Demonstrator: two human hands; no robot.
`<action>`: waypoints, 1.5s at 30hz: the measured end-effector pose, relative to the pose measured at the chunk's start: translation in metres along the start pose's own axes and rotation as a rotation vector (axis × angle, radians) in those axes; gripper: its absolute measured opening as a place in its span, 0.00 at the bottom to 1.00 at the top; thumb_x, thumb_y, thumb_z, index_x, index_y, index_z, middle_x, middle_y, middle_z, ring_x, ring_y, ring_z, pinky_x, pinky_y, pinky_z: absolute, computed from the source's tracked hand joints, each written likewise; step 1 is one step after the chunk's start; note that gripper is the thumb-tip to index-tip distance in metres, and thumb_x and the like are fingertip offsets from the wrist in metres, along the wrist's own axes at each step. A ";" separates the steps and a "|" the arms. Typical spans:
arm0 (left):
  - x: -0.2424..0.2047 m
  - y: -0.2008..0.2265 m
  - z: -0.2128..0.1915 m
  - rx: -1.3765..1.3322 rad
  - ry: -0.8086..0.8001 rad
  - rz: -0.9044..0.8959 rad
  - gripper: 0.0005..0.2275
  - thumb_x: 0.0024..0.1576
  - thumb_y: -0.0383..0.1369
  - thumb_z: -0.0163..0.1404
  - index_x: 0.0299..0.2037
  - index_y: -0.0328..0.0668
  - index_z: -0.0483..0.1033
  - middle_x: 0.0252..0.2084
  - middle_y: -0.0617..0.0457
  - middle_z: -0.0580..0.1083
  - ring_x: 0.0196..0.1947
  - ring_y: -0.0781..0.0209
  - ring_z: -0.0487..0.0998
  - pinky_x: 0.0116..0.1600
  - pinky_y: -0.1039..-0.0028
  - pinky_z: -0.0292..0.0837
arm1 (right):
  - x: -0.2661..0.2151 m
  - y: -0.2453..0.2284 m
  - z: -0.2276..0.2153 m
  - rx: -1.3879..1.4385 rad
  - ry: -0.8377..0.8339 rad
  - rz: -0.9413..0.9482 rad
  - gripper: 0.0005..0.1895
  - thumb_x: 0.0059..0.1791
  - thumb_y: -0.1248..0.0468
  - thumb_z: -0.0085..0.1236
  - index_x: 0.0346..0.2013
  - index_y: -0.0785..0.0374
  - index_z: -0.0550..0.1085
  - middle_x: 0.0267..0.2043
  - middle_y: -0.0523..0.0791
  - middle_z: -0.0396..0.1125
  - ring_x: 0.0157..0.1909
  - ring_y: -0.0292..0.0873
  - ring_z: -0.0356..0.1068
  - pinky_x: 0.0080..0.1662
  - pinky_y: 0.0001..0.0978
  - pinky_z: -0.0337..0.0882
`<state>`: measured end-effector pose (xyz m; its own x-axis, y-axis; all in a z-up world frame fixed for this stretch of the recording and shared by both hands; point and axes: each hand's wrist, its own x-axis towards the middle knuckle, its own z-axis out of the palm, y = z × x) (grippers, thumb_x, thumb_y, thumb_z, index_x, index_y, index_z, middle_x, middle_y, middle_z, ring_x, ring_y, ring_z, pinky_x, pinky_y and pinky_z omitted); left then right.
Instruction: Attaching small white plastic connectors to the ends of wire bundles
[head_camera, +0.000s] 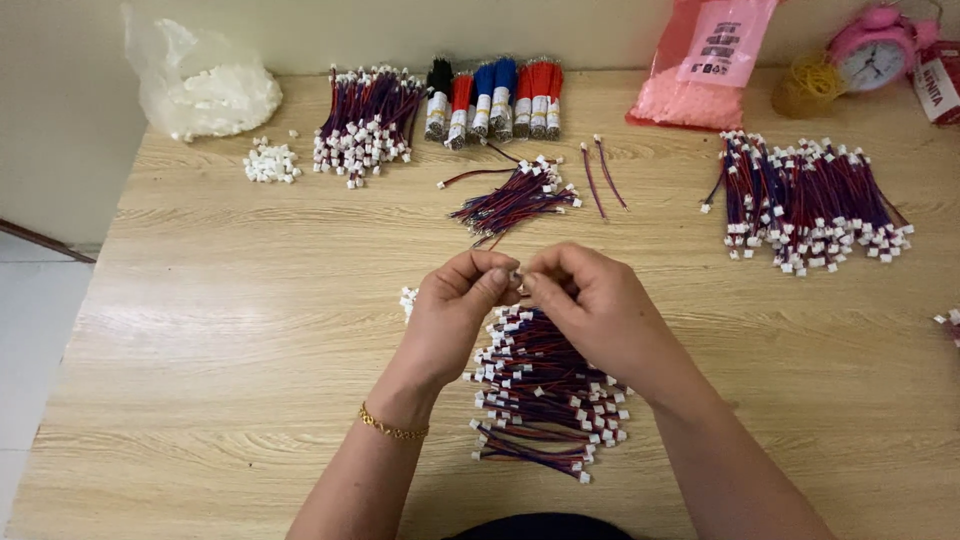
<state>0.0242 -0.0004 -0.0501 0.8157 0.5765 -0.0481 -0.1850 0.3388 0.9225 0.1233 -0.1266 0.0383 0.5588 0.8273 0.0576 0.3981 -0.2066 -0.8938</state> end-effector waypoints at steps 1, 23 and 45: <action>0.001 -0.003 -0.001 0.000 0.003 0.002 0.05 0.60 0.25 0.47 0.42 0.33 0.74 0.32 0.52 0.74 0.34 0.66 0.77 0.45 0.75 0.76 | 0.000 -0.003 -0.001 0.000 -0.003 -0.002 0.07 0.49 0.65 0.53 0.35 0.64 0.76 0.25 0.48 0.67 0.30 0.40 0.64 0.35 0.33 0.68; -0.006 0.007 0.008 -0.250 0.002 -0.110 0.07 0.59 0.26 0.48 0.43 0.30 0.73 0.32 0.48 0.74 0.32 0.61 0.80 0.43 0.74 0.79 | -0.007 -0.001 0.001 -0.300 0.237 -0.357 0.07 0.44 0.70 0.59 0.22 0.59 0.72 0.25 0.44 0.65 0.27 0.44 0.68 0.29 0.30 0.70; -0.002 -0.014 0.003 0.417 0.066 -0.071 0.05 0.56 0.26 0.52 0.39 0.36 0.79 0.29 0.48 0.78 0.29 0.65 0.76 0.39 0.74 0.74 | 0.006 0.060 0.010 -0.467 -0.060 -0.133 0.07 0.46 0.61 0.57 0.28 0.62 0.74 0.28 0.49 0.69 0.35 0.53 0.72 0.37 0.41 0.72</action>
<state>0.0265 -0.0082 -0.0621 0.7793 0.6133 -0.1289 0.1190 0.0571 0.9912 0.1433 -0.1285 -0.0198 0.4434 0.8882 0.1202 0.7550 -0.2978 -0.5842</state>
